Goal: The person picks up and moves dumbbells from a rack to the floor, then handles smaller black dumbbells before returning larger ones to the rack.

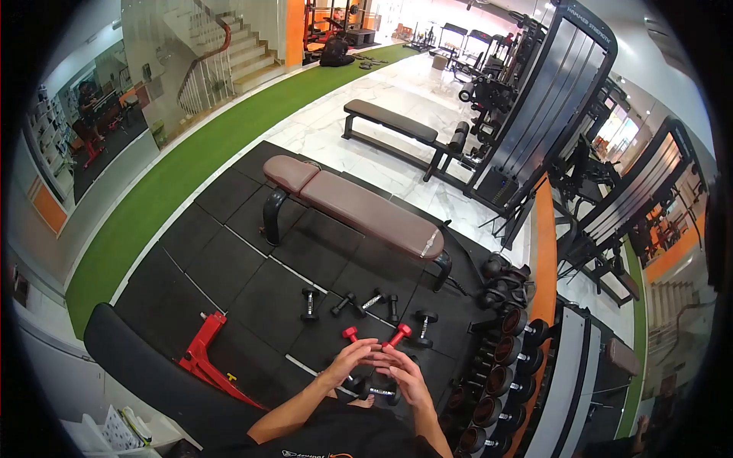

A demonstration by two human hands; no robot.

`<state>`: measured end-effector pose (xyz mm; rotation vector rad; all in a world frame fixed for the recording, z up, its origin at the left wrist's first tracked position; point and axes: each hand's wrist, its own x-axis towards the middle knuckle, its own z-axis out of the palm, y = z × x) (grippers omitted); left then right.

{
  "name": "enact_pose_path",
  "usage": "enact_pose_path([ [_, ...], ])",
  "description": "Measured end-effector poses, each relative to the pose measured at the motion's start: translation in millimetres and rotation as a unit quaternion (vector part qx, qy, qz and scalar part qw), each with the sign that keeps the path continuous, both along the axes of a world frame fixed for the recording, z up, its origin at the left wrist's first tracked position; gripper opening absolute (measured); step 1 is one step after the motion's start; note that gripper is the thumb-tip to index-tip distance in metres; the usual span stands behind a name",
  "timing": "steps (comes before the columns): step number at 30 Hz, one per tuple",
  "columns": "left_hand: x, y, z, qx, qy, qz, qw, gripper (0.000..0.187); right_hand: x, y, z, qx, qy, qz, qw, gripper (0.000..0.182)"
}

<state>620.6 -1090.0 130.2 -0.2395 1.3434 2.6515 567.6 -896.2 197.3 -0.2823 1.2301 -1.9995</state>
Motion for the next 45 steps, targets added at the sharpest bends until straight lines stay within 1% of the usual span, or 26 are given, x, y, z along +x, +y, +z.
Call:
enact_pose_path([
  [3, 1, 10, -4, -0.009, -0.001, 0.005, 1.0, 0.048, 0, 8, 0, -0.005, 0.005, 0.0, 1.0, 0.05],
  [10, 9, 34, 11, -0.037, -0.034, -0.006, 0.999, 0.045, 9, 28, -3, -0.027, 0.0, -0.01, 1.0, 0.05],
  [13, 14, 38, 5, -0.023, -0.01, 0.002, 1.0, 0.046, 12, 35, -6, -0.037, -0.004, -0.009, 0.999, 0.051],
  [16, 22, 40, 9, -0.015, -0.011, 0.013, 1.0, 0.047, 16, 41, -10, -0.038, -0.006, -0.004, 0.999, 0.053],
  [19, 31, 44, 13, -0.033, -0.036, 0.023, 0.999, 0.049, 17, 44, -16, -0.032, -0.01, 0.0, 0.999, 0.054],
  [22, 40, 47, 4, -0.023, -0.032, 0.002, 0.999, 0.046, 21, 44, -12, -0.034, 0.0, 0.005, 0.999, 0.054],
  [23, 41, 49, 2, -0.031, -0.042, -0.002, 0.999, 0.048, 23, 45, -10, -0.032, 0.009, 0.006, 0.999, 0.055],
  [26, 36, 49, 4, -0.024, -0.031, -0.023, 0.999, 0.05, 29, 49, -9, -0.024, -0.002, -0.02, 1.0, 0.055],
  [29, 26, 41, 3, -0.01, 0.006, -0.032, 0.999, 0.052, 31, 48, -8, -0.028, -0.006, -0.044, 0.999, 0.052],
  [34, 28, 7, 18, -0.02, 0.021, -0.038, 0.999, 0.054, 39, 25, 2, -0.015, 0.008, -0.082, 0.996, 0.053],
  [41, 38, -36, 18, -0.012, 0.016, -0.023, 1.0, 0.053, 49, -21, -1, -0.033, -0.012, -0.059, 0.998, 0.05],
  [45, 43, -51, 15, -0.007, 0.022, -0.009, 1.0, 0.049, 52, -41, -1, -0.023, -0.008, -0.034, 0.999, 0.049],
])
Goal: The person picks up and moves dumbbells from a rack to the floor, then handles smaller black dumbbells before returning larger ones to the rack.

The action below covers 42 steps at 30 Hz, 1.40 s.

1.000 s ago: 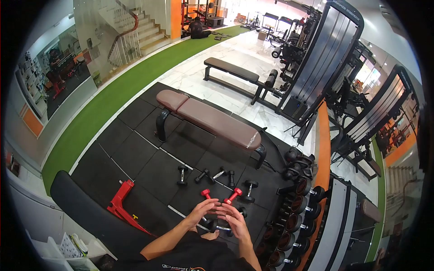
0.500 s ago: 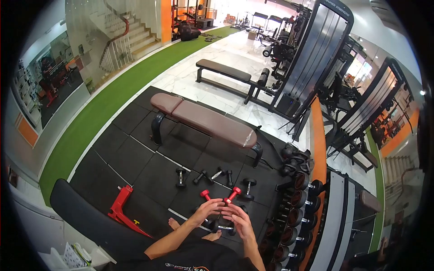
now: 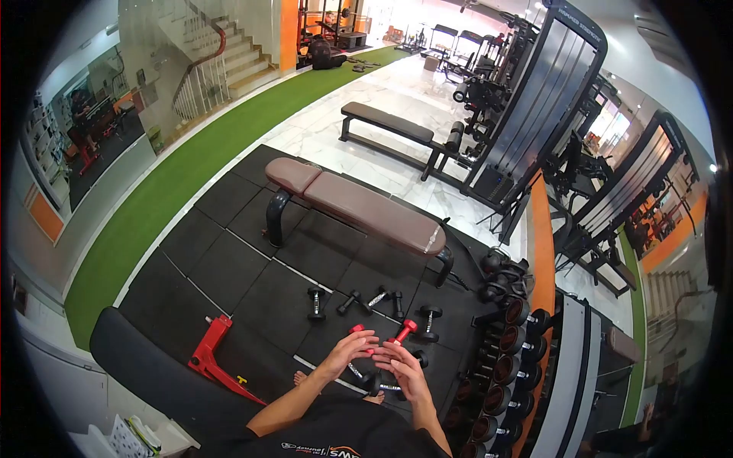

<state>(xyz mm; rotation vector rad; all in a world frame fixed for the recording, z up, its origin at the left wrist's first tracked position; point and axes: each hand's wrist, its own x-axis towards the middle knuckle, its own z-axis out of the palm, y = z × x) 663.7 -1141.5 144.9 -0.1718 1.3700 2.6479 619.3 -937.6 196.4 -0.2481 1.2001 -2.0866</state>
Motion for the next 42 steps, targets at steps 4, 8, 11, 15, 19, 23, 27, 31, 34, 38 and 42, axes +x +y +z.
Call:
enact_pose_path([
  [4, 4, -11, -1, 0.0, 0.01, 0.005, 1.0, 0.05, 1, -12, 2, 0.006, 0.004, 0.014, 1.0, 0.049],
  [8, 5, -16, 1, -0.001, 0.013, 0.005, 1.0, 0.051, 2, -18, 0, 0.0, 0.0, 0.016, 1.0, 0.049],
  [11, 8, -18, -3, 0.008, 0.018, 0.011, 1.0, 0.05, 3, -23, 6, -0.007, 0.004, 0.019, 1.0, 0.05],
  [15, 9, -19, -3, 0.009, 0.014, 0.015, 1.0, 0.049, 3, -25, 6, -0.011, 0.0, 0.019, 1.0, 0.05],
  [19, 12, -20, -4, 0.015, 0.019, 0.015, 1.0, 0.049, 2, -24, 7, -0.013, -0.007, 0.02, 1.0, 0.051],
  [23, 13, -19, -3, 0.012, 0.015, 0.015, 1.0, 0.05, 2, -24, 2, -0.017, -0.001, 0.024, 1.0, 0.05],
  [27, 13, -17, 4, 0.005, 0.021, 0.018, 1.0, 0.051, 1, -24, 3, -0.02, 0.001, 0.029, 0.999, 0.05],
  [31, 15, -18, -1, 0.008, 0.017, 0.028, 0.999, 0.052, 0, -24, 4, -0.017, -0.003, 0.033, 0.999, 0.049],
  [34, 19, -22, -4, 0.008, 0.007, 0.042, 0.999, 0.053, 1, -26, 4, -0.009, -0.005, 0.034, 0.999, 0.049],
  [38, 24, -26, 2, 0.002, -0.002, 0.056, 0.998, 0.053, 3, -29, 3, -0.002, -0.007, 0.041, 0.999, 0.048],
  [42, 28, -29, 2, 0.01, -0.004, 0.063, 0.998, 0.053, 4, -35, 0, -0.006, -0.01, 0.056, 0.998, 0.048],
])
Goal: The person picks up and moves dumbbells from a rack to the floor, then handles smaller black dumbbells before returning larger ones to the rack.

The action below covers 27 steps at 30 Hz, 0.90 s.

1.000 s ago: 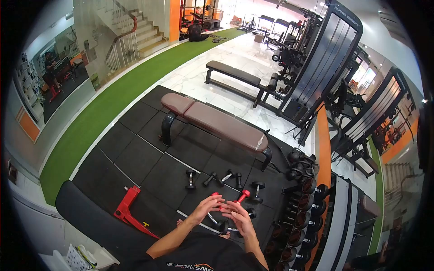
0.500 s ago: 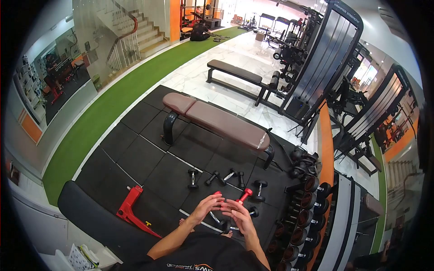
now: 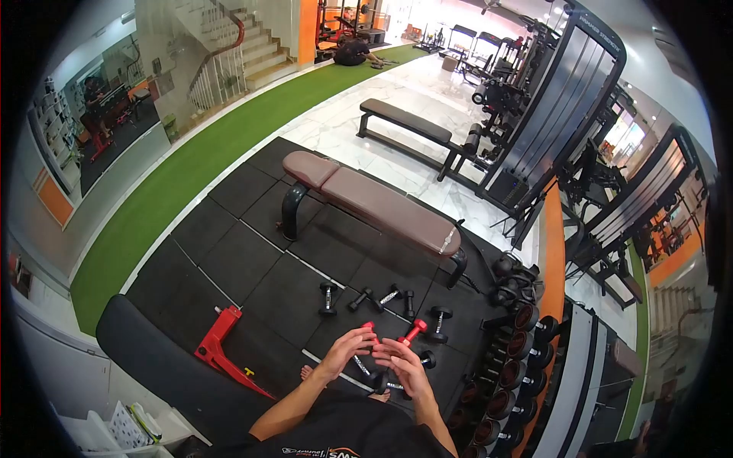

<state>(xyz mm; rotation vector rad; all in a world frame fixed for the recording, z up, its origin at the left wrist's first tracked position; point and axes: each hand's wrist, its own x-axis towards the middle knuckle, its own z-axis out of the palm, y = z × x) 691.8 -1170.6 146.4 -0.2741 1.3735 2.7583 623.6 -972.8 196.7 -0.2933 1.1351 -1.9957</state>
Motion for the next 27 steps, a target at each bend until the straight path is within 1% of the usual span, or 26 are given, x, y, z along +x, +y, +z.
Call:
enact_pose_path([
  [14, 4, -9, 0, 0.014, 0.004, 0.0, 1.0, 0.05, 3, -14, 5, -0.004, 0.0, 0.009, 1.0, 0.047],
  [27, -4, 2, -1, 0.011, 0.007, -0.015, 1.0, 0.05, -1, -4, 3, -0.007, 0.002, 0.002, 1.0, 0.047],
])
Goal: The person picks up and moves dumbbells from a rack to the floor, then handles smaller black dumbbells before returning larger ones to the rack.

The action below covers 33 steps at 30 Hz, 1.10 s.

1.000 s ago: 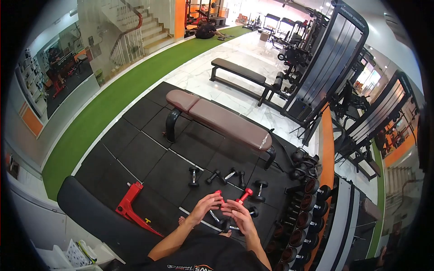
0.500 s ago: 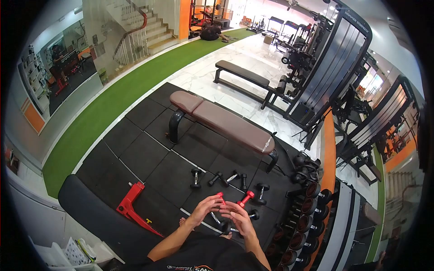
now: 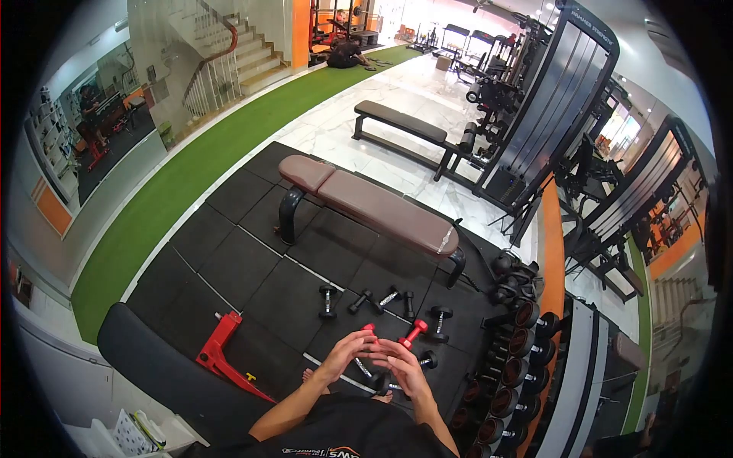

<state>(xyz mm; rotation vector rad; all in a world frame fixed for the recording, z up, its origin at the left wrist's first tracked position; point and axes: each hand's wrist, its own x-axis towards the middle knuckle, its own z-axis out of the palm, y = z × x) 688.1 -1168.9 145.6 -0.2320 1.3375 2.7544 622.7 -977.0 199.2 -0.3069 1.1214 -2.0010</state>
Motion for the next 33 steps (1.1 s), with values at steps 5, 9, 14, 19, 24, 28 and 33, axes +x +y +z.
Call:
enact_pose_path([
  [5, -3, 2, -2, -0.002, 0.0, -0.001, 1.0, 0.051, -1, 2, 2, -0.003, -0.001, -0.003, 1.0, 0.047],
  [9, -4, 3, -4, -0.005, 0.0, -0.001, 1.0, 0.051, -4, 2, -1, -0.003, -0.002, -0.002, 1.0, 0.047],
  [14, -5, 3, 2, 0.003, -0.002, 0.004, 1.0, 0.05, -7, 3, -5, -0.002, -0.003, 0.003, 1.0, 0.047],
  [19, -6, 4, 3, 0.004, -0.007, 0.012, 1.0, 0.048, -9, 3, 0, -0.001, -0.002, 0.002, 1.0, 0.047],
  [24, -4, 2, 7, 0.007, -0.009, 0.023, 1.0, 0.05, -8, 2, 1, 0.003, -0.001, 0.002, 1.0, 0.047],
  [28, 2, -9, 9, -0.009, -0.027, 0.044, 0.999, 0.053, -7, 1, -6, 0.012, -0.008, 0.0, 1.0, 0.048],
  [33, 14, -33, 4, -0.012, -0.034, 0.079, 0.996, 0.054, -5, -11, -10, 0.04, -0.007, -0.037, 0.998, 0.05],
])
